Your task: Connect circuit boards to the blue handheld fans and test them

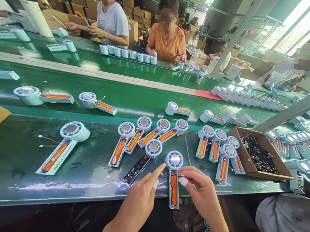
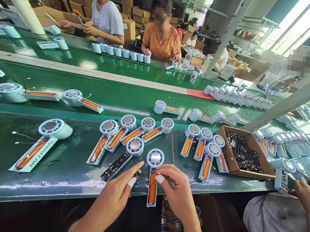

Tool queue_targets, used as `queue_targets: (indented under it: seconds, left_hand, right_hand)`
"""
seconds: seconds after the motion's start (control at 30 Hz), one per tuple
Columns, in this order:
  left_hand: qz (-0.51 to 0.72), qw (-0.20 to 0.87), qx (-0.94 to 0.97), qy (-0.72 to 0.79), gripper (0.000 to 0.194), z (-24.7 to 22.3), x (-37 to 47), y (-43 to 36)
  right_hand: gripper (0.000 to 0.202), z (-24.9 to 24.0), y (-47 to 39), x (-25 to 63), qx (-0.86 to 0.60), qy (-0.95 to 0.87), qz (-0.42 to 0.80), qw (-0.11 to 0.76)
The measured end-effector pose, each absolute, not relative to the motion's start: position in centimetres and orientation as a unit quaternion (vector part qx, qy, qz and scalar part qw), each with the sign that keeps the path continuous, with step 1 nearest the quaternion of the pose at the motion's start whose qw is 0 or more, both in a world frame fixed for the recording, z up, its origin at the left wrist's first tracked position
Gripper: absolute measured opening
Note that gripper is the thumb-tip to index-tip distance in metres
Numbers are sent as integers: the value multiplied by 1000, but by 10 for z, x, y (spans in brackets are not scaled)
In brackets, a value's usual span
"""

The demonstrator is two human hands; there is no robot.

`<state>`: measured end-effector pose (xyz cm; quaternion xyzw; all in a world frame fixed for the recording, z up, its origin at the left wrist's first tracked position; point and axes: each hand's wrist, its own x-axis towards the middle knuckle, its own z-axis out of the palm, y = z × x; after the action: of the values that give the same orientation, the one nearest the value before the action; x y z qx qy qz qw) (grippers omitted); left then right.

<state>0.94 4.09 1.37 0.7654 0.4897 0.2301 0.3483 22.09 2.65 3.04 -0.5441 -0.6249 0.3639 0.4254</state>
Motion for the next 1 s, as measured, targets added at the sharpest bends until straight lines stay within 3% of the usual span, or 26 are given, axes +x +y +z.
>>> queue_targets:
  seconds: [0.13, 0.4, 0.63, 1.0]
  left_hand:
    - [257, 343, 758, 492, 60, 13, 11, 39]
    - [323, 466, 645, 513, 18, 20, 15, 38]
    - [330, 497, 636, 490, 21, 22, 18, 39]
    - [344, 513, 602, 506, 26, 20, 16, 39]
  right_hand:
    - [13, 31, 32, 205, -557, -571, 412, 441]
    - [16, 35, 34, 183, -548, -696, 266, 380]
    - [16, 27, 33, 186, -524, -736, 213, 372]
    - [22, 24, 34, 184, -502, -809, -2, 307]
